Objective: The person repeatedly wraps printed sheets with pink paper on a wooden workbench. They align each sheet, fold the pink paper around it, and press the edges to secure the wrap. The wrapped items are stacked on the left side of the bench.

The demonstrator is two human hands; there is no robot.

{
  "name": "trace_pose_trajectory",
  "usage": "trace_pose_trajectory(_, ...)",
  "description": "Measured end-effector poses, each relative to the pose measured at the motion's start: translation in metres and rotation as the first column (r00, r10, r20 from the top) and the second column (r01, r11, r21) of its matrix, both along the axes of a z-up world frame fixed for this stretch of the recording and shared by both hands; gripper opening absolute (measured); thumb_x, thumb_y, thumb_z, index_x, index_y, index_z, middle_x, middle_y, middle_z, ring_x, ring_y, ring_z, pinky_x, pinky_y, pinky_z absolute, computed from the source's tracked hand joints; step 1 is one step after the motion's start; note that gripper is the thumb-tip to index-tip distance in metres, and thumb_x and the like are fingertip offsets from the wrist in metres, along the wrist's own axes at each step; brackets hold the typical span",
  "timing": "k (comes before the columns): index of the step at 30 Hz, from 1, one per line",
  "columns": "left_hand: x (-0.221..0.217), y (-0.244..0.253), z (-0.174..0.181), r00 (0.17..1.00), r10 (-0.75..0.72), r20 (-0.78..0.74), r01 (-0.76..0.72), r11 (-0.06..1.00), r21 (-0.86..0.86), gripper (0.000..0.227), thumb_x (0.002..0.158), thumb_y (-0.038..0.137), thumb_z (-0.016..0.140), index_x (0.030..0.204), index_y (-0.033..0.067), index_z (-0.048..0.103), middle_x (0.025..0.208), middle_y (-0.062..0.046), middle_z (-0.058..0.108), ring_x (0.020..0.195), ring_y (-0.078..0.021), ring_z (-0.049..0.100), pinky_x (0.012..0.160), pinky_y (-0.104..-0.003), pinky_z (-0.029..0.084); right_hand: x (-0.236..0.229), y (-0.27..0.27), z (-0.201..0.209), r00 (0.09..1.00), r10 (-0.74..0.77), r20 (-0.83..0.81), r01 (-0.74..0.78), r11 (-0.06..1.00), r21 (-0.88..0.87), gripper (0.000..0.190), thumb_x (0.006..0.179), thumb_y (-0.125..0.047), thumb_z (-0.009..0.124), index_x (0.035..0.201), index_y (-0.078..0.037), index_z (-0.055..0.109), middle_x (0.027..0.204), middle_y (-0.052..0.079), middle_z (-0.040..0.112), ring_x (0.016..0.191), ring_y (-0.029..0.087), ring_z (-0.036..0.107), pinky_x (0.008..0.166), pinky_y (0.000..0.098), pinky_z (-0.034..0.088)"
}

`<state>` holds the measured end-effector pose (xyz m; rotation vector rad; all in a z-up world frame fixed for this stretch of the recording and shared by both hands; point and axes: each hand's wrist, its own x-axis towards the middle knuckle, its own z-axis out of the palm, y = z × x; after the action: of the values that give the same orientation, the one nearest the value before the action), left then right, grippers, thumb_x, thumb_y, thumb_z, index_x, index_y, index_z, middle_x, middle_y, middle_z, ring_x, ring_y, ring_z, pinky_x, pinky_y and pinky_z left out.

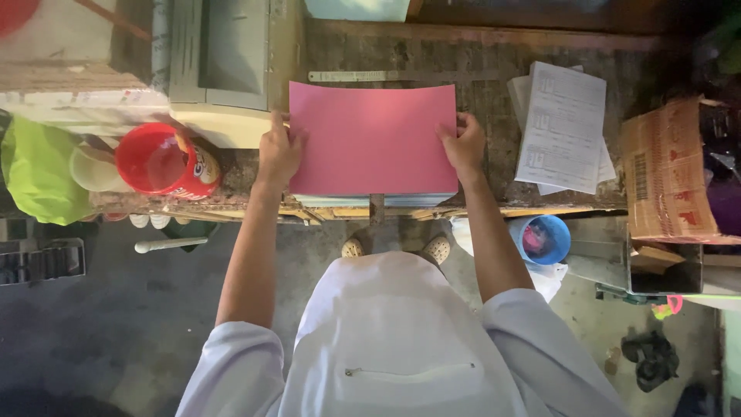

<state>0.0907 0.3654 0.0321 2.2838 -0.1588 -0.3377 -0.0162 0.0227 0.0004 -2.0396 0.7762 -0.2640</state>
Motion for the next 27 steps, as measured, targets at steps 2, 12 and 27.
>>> trace_pose_trajectory(2,0.004,0.001,-0.007,1.000,-0.001,0.005,0.001,1.000,0.007,0.035,0.107,0.019,0.059,0.134,0.0077,0.041,0.103,-0.019,0.072,0.096,-0.0322,0.073,0.074,-0.044,0.059,-0.001,-0.001,-0.002,1.000,0.003,0.031,-0.003,1.000,-0.003,0.050,0.090,-0.038,0.079,0.127,-0.008,0.064,0.096,0.010,0.077,0.092,0.027,0.074,0.079,0.0423,0.055)
trace_pose_trajectory(12,0.002,-0.002,0.006,0.997,0.049,-0.053,-0.046,0.997,0.060,0.039,0.105,0.023,0.061,0.138,0.0107,0.043,0.111,-0.019,0.071,0.105,-0.0322,0.072,0.082,-0.044,0.060,-0.015,-0.001,0.014,0.994,0.041,0.098,-0.027,0.991,-0.134,0.049,0.103,-0.047,0.067,0.121,-0.002,0.072,0.091,0.014,0.076,0.089,0.030,0.074,0.076,0.0426,0.056)
trace_pose_trajectory(27,-0.011,0.005,0.014,0.973,0.047,0.226,-0.040,0.999,-0.036,0.035,0.101,0.020,0.064,0.127,-0.0027,0.063,0.101,-0.020,0.059,0.090,-0.0358,0.070,0.075,-0.044,0.061,-0.025,-0.002,0.022,0.998,-0.052,-0.029,0.053,0.998,0.044,0.047,0.099,-0.038,0.072,0.133,-0.005,0.066,0.121,0.019,0.071,0.108,0.031,0.071,0.083,0.0401,0.059)
